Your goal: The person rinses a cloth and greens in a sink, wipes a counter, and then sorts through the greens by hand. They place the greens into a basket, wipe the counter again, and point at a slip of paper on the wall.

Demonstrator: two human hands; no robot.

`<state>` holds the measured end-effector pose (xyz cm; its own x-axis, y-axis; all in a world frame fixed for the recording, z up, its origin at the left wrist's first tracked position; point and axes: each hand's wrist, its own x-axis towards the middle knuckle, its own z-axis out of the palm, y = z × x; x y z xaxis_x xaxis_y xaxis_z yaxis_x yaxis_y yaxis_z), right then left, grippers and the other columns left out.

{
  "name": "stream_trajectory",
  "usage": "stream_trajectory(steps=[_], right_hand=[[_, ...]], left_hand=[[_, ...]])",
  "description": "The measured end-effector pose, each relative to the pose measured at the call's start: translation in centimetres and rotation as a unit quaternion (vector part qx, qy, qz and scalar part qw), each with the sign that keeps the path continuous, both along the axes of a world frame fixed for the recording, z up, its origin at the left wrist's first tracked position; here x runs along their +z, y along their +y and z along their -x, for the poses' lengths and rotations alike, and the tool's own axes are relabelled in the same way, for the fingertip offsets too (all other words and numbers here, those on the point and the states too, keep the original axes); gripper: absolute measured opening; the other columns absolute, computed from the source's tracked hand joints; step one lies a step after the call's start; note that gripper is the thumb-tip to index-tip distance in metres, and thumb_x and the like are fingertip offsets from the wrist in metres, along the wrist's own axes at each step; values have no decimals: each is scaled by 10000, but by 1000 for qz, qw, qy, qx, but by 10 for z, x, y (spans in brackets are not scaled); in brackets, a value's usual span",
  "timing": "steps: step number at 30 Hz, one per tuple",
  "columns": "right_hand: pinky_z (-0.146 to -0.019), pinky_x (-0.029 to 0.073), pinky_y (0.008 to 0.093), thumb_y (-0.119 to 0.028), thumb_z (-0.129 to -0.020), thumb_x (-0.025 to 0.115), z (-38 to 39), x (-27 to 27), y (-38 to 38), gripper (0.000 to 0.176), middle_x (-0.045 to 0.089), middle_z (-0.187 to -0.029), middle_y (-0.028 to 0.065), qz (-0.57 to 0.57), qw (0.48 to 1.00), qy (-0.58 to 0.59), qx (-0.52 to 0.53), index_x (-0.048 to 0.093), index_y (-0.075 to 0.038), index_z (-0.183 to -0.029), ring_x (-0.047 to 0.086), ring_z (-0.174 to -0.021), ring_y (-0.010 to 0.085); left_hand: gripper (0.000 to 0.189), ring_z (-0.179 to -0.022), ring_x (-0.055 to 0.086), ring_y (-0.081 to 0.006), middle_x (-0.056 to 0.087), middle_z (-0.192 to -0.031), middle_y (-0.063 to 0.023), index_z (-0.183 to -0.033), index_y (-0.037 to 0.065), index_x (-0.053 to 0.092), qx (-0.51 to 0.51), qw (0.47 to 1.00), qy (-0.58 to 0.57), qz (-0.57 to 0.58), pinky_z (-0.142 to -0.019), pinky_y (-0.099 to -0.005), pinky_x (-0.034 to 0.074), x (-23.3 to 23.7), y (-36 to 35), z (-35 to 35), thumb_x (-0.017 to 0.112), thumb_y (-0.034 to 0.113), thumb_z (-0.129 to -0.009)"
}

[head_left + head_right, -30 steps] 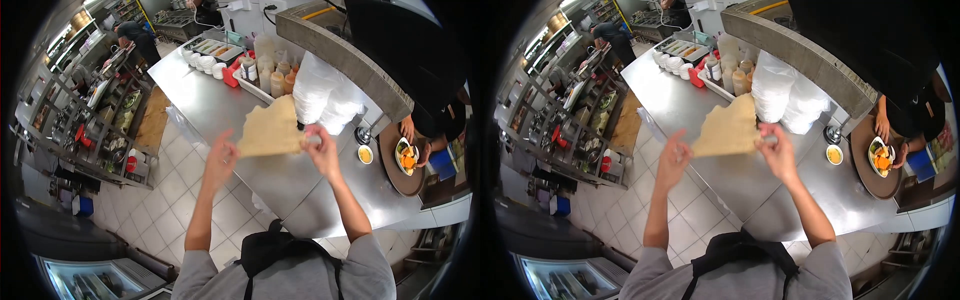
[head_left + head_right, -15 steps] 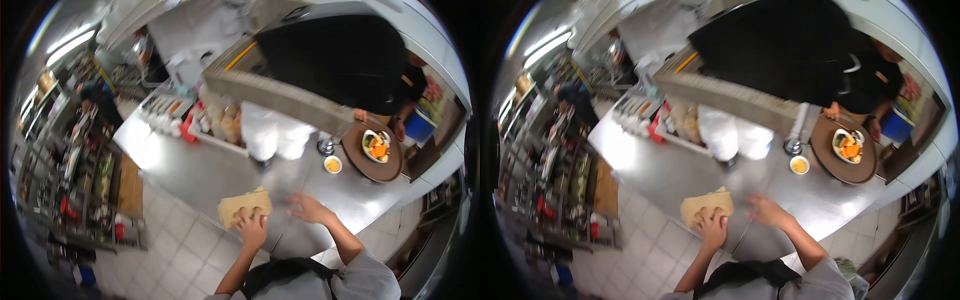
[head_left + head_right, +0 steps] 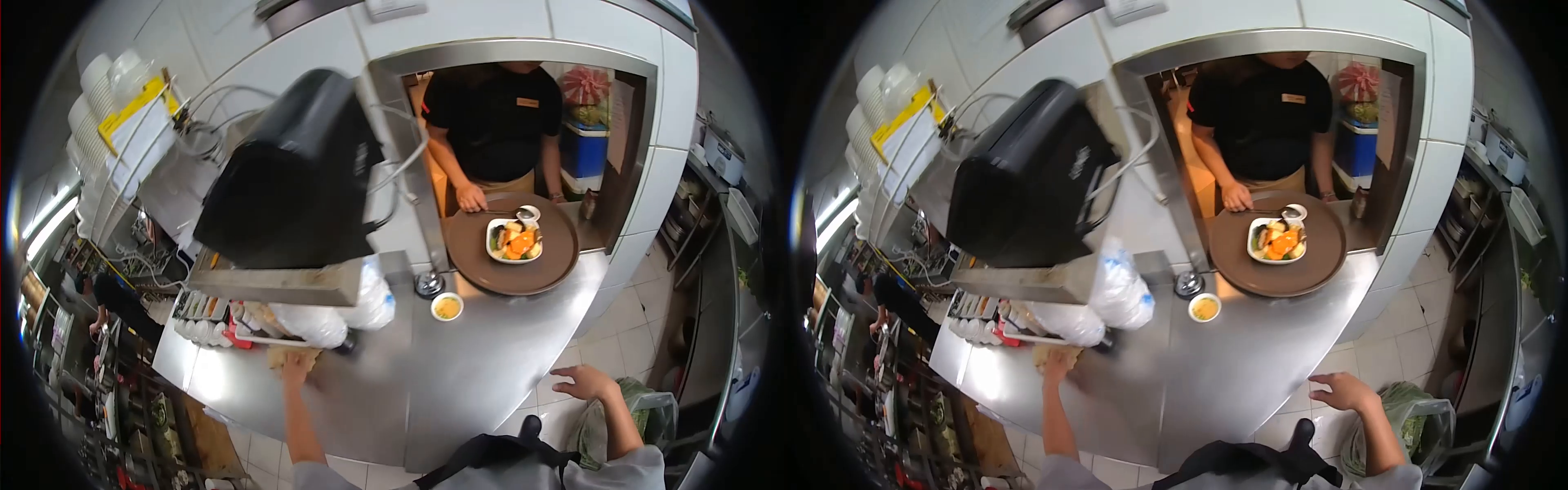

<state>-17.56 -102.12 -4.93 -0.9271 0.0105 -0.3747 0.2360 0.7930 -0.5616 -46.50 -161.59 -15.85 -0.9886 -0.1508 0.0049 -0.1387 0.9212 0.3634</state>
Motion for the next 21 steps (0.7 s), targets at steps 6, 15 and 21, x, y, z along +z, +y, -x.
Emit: stream_trajectory(steps=[6,15,21], right_hand=[[-815,456,388,-403,-792,589,-34,-19,109,443,605,-998,191,-18,999,9,-47,576,-103,-1118,582,-912,354],[-587,435,293,-167,-811,600,136,106,137,242,482,-781,90,122,870,464,109,578,-26,-1006,529,-694,194],[-612,455,280,-133,-795,617,173,212,130,245,511,-830,73,121,826,545,76,590,-49,-1023,541,-747,164]], left_hand=[[258,-1026,524,-226,560,-1103,-133,-1077,12,541,45,933,204,-294,-882,-345,409,53,235,-192,537,147,-858],[232,-748,534,-61,604,-997,-34,-1104,36,539,-286,757,-23,-587,-674,-205,427,10,537,-263,470,102,-892],[252,-902,564,-128,604,-1018,-63,-1082,31,572,-284,798,-137,-514,-787,-252,444,-9,493,-287,504,178,-889]])
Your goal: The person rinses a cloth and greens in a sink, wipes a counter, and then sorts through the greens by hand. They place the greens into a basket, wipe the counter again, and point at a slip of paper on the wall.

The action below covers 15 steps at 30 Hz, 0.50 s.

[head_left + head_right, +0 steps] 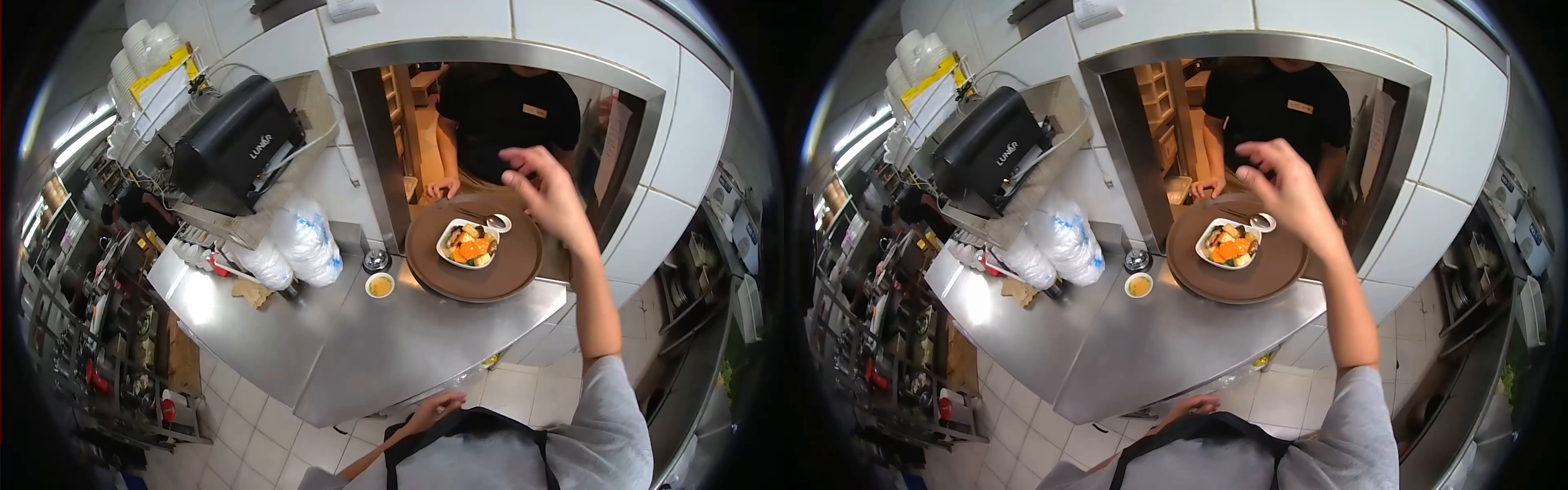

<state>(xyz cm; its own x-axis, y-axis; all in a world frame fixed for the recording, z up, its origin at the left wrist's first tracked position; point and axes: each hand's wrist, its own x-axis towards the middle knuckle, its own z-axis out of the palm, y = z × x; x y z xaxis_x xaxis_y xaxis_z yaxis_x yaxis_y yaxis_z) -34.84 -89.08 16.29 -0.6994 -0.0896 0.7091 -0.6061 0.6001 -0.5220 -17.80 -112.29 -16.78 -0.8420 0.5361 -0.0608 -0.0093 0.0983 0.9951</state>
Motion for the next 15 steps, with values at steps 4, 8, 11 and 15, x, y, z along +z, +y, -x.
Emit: stream_trajectory(steps=[4,8,11,15], right_hand=[[-687,448,331,-165,-783,610,41,51,-28,265,519,-817,100,-90,992,88,-24,587,-58,-1023,527,-759,228],[-756,442,367,-186,-785,581,112,84,-85,295,535,-885,117,-166,955,243,-39,563,-61,-1053,518,-883,281],[-763,453,382,-187,-784,580,156,108,-134,309,533,-926,110,-172,933,304,-84,546,-64,-1066,508,-918,293],[-722,456,384,-133,-741,589,191,140,-178,306,523,-942,119,-178,884,396,-172,549,-58,-1035,511,-913,288]], left_hand=[[312,-912,540,-127,610,-990,-71,-1117,20,556,-16,997,-77,-28,-801,-249,421,-14,-56,-9,526,205,-869],[334,-910,530,-124,613,-972,-76,-1118,13,555,-5,983,-180,28,-805,-244,411,-29,-125,-42,529,217,-855],[307,-888,545,-133,626,-928,-70,-1051,11,581,41,985,-155,68,-799,-258,421,-29,-176,-57,507,223,-842],[293,-973,550,-156,612,-1037,-74,-1074,-23,568,64,946,-203,243,-871,-288,401,-1,-232,-70,468,161,-868]])
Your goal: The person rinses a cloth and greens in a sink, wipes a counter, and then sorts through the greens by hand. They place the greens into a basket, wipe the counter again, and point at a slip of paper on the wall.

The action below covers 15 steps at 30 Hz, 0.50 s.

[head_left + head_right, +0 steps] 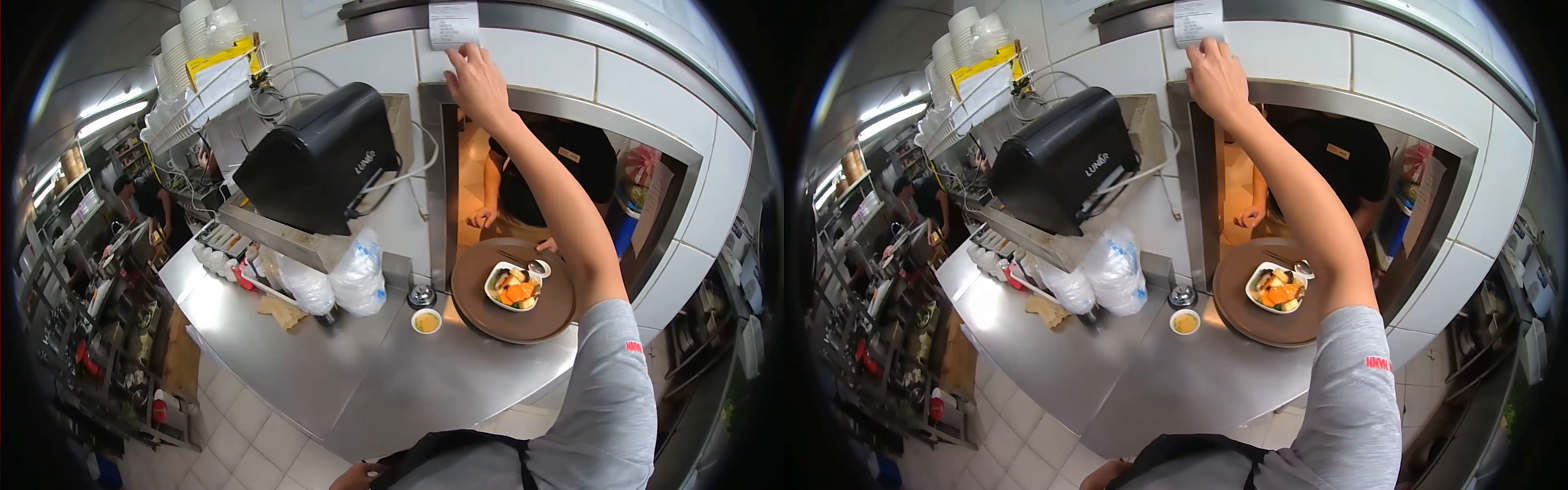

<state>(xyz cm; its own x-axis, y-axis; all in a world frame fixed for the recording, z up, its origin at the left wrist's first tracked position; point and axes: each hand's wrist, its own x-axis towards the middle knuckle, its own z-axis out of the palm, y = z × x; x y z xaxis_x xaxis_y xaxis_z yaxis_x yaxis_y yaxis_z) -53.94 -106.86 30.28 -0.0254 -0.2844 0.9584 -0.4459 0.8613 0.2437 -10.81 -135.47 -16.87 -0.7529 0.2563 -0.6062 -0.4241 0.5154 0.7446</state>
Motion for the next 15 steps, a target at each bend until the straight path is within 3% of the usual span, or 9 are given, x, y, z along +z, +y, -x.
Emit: stream_trajectory(steps=[5,10,15], right_hand=[[-709,444,385,-118,-693,611,20,5,-19,384,503,-1020,115,55,994,80,-59,530,-65,-1065,513,-926,268],[-694,439,381,-133,-694,614,30,3,-24,433,506,-1023,102,58,990,67,-105,505,-96,-1111,509,-938,255],[-669,440,391,-154,-705,595,32,6,-29,408,511,-994,90,66,986,42,-149,511,-132,-1103,515,-925,254]], left_hand=[[288,-982,557,-213,606,-1053,-125,-1074,-12,571,-3,997,77,3,-843,-321,419,18,-27,3,479,125,-838],[293,-990,565,-271,599,-1070,-175,-1073,0,575,-28,994,109,-1,-815,-353,438,24,-43,17,490,89,-808],[394,-1009,526,-248,537,-1162,-190,-1167,-25,500,-78,995,52,-24,-866,-347,402,29,-67,40,529,162,-822]])
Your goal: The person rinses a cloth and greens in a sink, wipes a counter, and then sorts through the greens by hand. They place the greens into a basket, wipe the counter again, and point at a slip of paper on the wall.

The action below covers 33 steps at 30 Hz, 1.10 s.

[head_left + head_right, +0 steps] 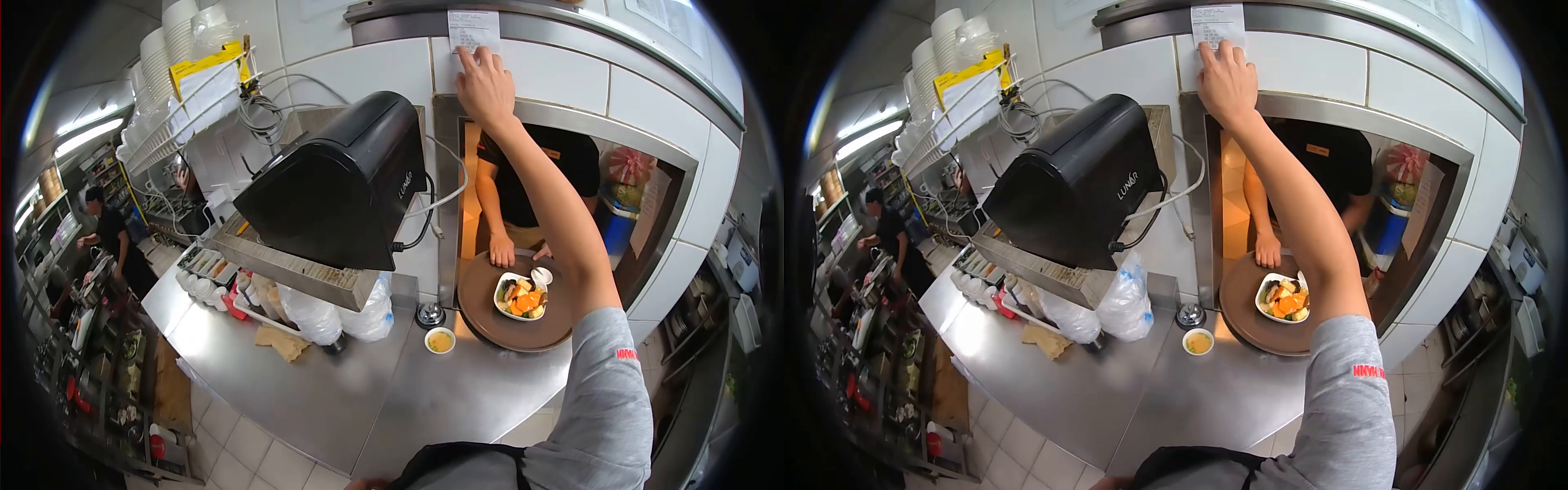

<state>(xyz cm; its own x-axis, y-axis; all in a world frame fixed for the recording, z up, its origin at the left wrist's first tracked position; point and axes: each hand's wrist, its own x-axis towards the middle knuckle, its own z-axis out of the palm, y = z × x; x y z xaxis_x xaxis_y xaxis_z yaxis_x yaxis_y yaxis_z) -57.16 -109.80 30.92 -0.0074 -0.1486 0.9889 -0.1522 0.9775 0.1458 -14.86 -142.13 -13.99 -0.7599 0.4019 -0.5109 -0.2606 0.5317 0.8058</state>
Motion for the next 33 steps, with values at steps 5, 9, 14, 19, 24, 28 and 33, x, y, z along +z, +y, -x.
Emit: stream_trajectory(steps=[5,9,14,19,24,28,33], right_hand=[[-637,462,395,-174,-710,581,1,9,-3,326,516,-953,100,1,1000,-5,-20,546,-129,-1031,535,-885,259],[-631,471,393,-184,-718,575,2,12,-3,311,517,-954,105,-2,1000,-10,-28,552,-124,-1022,535,-887,265],[-631,480,396,-189,-730,569,3,14,-4,291,519,-945,114,10,1000,-14,-22,542,-111,-1010,534,-883,279],[-625,480,390,-190,-733,568,4,13,-4,282,517,-925,113,12,1000,4,-11,536,-109,-1000,532,-869,278],[-610,477,379,-185,-732,565,7,12,-5,279,513,-923,108,17,1000,18,-10,535,-107,-997,523,-863,269],[-603,473,373,-176,-721,560,7,11,-8,301,503,-909,100,19,999,21,-24,541,-185,-1021,516,-872,259],[-613,466,379,-164,-718,549,4,6,-8,343,492,-888,94,12,1000,10,-26,540,-269,-1045,517,-864,256]], left_hand=[[415,-990,524,-223,553,-1146,-166,-1172,-50,486,4,1000,-12,-11,-857,-346,405,13,0,7,530,133,-802],[286,-894,578,-235,622,-977,-158,-1046,-30,574,74,995,20,-61,-788,-333,439,17,7,5,455,24,-791],[291,-916,561,-220,621,-976,-147,-1067,-16,576,69,996,-7,-63,-794,-349,443,30,11,14,433,11,-814],[279,-904,569,-224,624,-964,-158,-1055,-14,584,80,996,38,22,-791,-343,445,-116,12,17,435,15,-820],[277,-912,565,-227,618,-981,-161,-1063,-16,577,83,985,108,106,-800,-341,439,-244,16,19,456,36,-819],[306,-943,549,-226,602,-1030,-154,-1095,-22,555,90,996,0,-16,-822,-344,425,-115,7,37,494,73,-810],[367,-982,529,-226,582,-1091,-144,-1134,-29,527,93,989,-3,-115,-849,-347,407,-20,-4,-7,543,118,-799]])
